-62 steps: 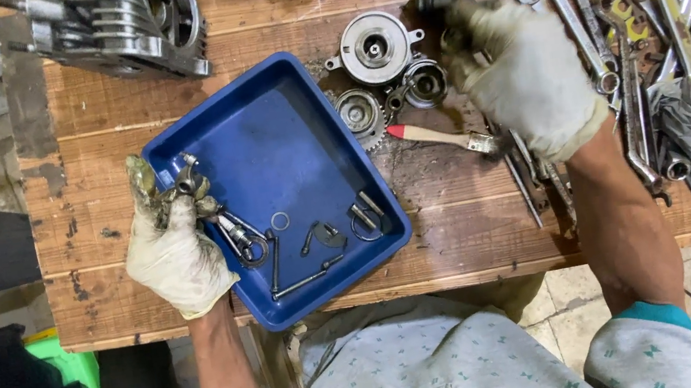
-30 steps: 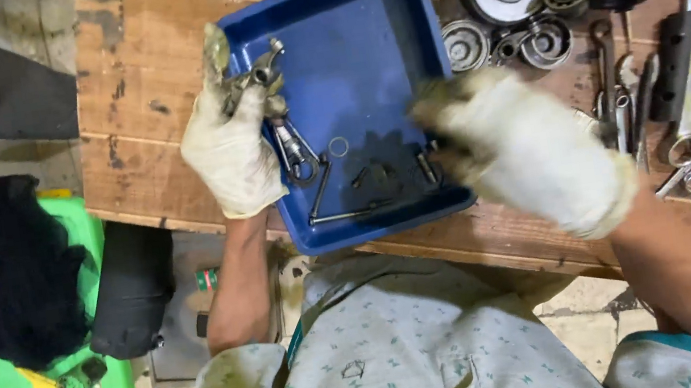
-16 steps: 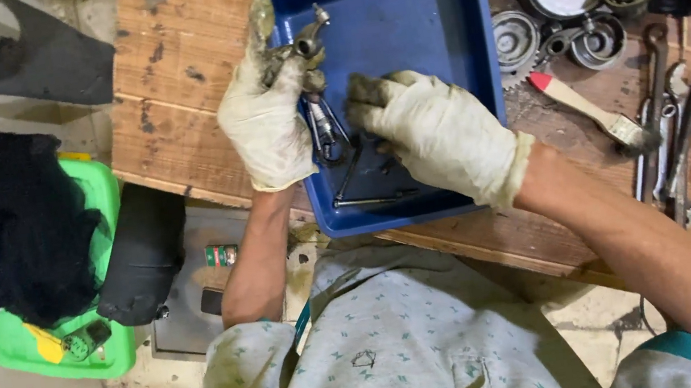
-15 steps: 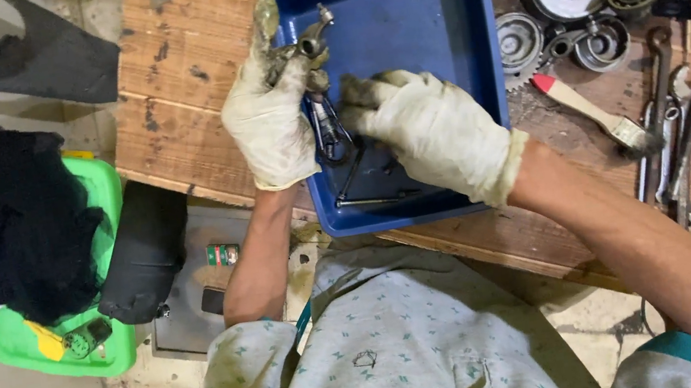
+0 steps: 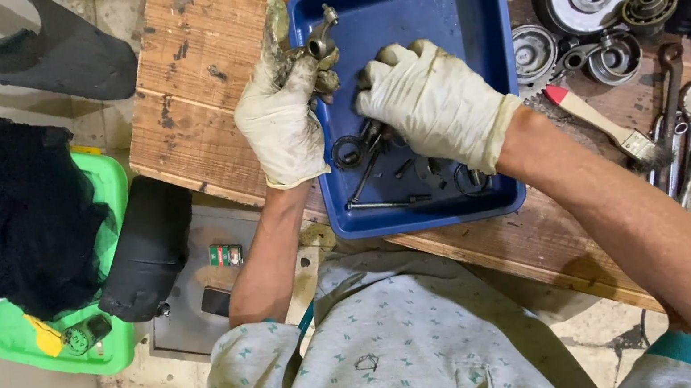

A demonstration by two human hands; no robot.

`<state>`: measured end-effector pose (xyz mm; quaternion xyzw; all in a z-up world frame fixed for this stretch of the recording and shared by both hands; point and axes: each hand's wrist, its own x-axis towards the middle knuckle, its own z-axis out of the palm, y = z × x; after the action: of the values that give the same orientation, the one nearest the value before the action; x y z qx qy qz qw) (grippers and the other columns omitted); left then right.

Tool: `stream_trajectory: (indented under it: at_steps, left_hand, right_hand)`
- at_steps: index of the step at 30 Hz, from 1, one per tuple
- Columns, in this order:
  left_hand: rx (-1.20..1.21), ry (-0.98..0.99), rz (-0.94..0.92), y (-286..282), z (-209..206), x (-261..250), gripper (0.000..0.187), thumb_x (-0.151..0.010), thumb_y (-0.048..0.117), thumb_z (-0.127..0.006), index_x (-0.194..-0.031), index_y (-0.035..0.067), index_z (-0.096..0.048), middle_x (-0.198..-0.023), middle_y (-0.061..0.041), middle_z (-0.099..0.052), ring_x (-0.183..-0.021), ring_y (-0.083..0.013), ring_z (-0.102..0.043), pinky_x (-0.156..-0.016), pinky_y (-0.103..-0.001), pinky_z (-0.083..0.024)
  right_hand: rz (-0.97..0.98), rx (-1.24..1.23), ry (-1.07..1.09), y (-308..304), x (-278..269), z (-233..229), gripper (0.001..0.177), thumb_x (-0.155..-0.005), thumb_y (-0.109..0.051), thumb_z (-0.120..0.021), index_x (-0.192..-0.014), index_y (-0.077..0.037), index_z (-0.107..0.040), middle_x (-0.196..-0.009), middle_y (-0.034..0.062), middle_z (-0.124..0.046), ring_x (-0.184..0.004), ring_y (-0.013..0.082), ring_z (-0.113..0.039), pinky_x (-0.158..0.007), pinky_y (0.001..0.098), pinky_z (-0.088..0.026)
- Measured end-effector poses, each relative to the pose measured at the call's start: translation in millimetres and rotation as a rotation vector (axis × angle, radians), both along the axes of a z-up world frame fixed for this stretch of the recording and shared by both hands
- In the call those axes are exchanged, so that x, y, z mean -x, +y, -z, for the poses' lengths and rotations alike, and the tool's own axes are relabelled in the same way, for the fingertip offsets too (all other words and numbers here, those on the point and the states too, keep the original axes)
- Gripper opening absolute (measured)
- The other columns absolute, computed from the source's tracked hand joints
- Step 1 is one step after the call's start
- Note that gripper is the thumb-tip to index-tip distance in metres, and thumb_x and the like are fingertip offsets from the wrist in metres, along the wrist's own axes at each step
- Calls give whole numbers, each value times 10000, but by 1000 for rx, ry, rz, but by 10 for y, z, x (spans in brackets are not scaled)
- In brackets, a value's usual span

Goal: The person cleans various small mechanical parts, including gears and bearings, using a brush. They pick up each part from a blue tray, scrub it thoroughly, and place it on the wooden workbench. The person also organizes the parts by moving them from the tray to the table.

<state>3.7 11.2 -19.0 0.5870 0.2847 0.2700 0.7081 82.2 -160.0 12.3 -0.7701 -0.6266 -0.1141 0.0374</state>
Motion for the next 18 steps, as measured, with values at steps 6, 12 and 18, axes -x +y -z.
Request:
stream_trajectory:
  at_steps: [6, 12, 18]
  left_hand:
    - [5, 60, 16, 8, -49, 24, 429, -909, 34, -730, -1334, 36, -669, -1153, -50, -764, -983, -117, -688, -907, -284, -620]
    - [17, 9, 49, 83, 89, -27, 432, -906, -81, -684, -1324, 21, -648, -904, -270, -775, -609, -264, -732, -486, -331, -570]
    - [30, -9, 25, 134, 59, -45, 488, -923, -96, -669, -1379, 76, -638, -903, -243, -767, -591, -268, -731, -459, -306, -563]
  right_hand:
    - [9, 30, -3, -139, 128, -136, 92, -887, -136, -575, -900, -226, -592, -800, 7, -545, -777, 255, -552, -647, 396, -448]
    - [90, -95, -423, -212, 369, -12, 240, -1042, 1, -325, -929, 14, -536, -669, 135, -461, -610, 334, -513, -554, 439, -455]
    - [270, -147, -416, -553, 266, -208, 292, -949, 8, -255, -836, -51, -518, -722, 76, -396, -663, 292, -496, -537, 409, -404]
